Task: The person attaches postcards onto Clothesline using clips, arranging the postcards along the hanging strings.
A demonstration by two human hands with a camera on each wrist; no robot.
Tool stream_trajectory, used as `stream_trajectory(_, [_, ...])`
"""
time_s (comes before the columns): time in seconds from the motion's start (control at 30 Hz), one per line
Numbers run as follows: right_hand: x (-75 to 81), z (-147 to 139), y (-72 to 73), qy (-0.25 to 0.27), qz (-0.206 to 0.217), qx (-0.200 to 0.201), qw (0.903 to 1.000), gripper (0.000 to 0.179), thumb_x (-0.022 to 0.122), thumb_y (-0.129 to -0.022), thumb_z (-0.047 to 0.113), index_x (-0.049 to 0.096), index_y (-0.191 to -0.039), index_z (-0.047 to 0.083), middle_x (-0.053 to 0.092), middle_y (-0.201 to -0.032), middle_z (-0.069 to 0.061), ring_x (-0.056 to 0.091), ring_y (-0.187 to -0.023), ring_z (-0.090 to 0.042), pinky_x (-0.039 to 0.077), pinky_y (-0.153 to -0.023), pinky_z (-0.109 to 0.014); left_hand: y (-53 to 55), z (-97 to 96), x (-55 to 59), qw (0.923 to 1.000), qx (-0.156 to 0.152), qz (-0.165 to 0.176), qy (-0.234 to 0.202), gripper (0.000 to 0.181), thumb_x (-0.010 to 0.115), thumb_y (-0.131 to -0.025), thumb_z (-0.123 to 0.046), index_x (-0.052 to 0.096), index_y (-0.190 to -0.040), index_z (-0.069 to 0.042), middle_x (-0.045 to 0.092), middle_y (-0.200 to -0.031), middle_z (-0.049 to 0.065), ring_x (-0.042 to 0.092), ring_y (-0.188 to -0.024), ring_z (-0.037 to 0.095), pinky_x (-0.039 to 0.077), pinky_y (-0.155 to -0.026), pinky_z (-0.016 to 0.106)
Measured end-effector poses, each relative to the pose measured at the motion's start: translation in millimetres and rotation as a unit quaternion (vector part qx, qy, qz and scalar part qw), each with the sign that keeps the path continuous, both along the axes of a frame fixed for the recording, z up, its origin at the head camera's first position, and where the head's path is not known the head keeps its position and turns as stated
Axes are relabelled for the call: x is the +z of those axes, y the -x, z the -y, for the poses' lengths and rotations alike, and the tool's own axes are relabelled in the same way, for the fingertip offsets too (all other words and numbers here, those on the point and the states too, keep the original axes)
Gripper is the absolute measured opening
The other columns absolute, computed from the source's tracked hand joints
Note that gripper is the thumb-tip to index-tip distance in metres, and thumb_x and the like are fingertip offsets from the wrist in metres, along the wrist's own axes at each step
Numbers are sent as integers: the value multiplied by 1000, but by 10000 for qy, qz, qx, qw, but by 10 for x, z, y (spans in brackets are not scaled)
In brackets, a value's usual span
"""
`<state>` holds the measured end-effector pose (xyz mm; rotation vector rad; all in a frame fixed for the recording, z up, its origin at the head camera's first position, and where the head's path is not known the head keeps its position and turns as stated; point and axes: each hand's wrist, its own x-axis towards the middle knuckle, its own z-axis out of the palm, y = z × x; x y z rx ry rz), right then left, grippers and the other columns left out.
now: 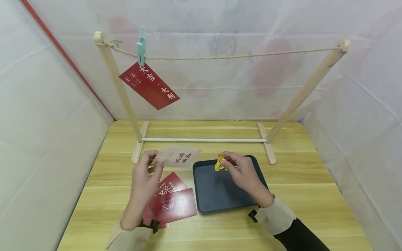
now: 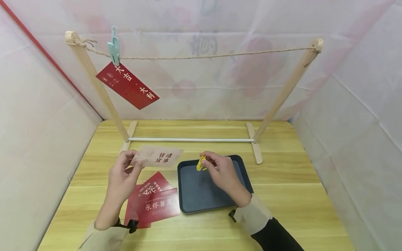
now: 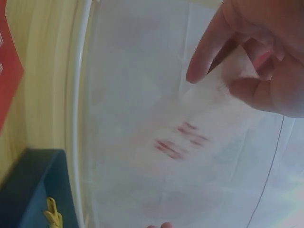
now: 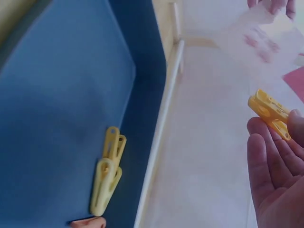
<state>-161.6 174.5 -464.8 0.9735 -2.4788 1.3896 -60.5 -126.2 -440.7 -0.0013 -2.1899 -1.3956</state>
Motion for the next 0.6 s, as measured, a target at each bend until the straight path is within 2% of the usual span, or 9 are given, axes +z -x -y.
stream_trajectory(0.13, [57, 11, 31, 138, -195, -32, 9997, 21, 70, -93, 11, 71, -114, 11, 77, -89, -2, 67, -67, -5, 49, -53, -20, 20, -72, 65, 9954, -108, 94, -944, 30, 61, -90, 13, 54, -117, 1, 66, -108, 14, 66, -87, 25, 59, -67, 23])
stream_trajectory(0.23, [140, 35, 67, 310, -296, 43, 9991, 22, 70, -92, 8, 71, -114, 10, 77, -89, -3, 63, -60, -1, 48, -52, -18, 37, -97, 104, 9900, -169, 153, -1391, 32, 61, -92, 10, 54, -122, 2, 64, -110, 14, 64, -85, 24, 60, -67, 24])
stream_trajectory(0.33, [268, 68, 114, 467, -407, 95, 9980, 22, 70, -91, 5, 72, -113, 9, 77, -89, -4, 63, -58, -3, 47, -52, -17, 64, -101, 152, 9902, -188, 160, -1377, 31, 61, -94, 6, 56, -124, 1, 64, -114, 13, 64, -88, 21, 59, -68, 25])
stream_trajectory(0.5, [492, 120, 211, 485, -699, 83, 9963, 21, 72, -89, 3, 73, -110, 5, 77, -92, -5, 73, -76, -12, 53, -62, -16, 144, -91, 234, 9958, -250, 81, -882, 30, 61, -96, 0, 58, -126, -4, 66, -115, 11, 66, -92, 19, 59, -67, 24])
stream_trajectory(0.57, [584, 152, 237, 459, -745, 81, 9961, 21, 72, -89, 4, 73, -110, 3, 77, -94, -6, 74, -80, -14, 54, -65, -16, 168, -76, 265, 9966, -300, 0, -773, 32, 62, -96, -2, 57, -127, -5, 66, -113, 12, 66, -91, 18, 58, -66, 22])
stream_trajectory(0.6, [630, 171, 251, 439, -769, 68, 9960, 21, 72, -90, 5, 73, -111, 4, 77, -94, -6, 74, -79, -15, 53, -63, -16, 186, -68, 283, 9967, -320, -34, -745, 33, 62, -96, -2, 56, -128, -4, 67, -112, 12, 66, -91, 17, 57, -65, 22])
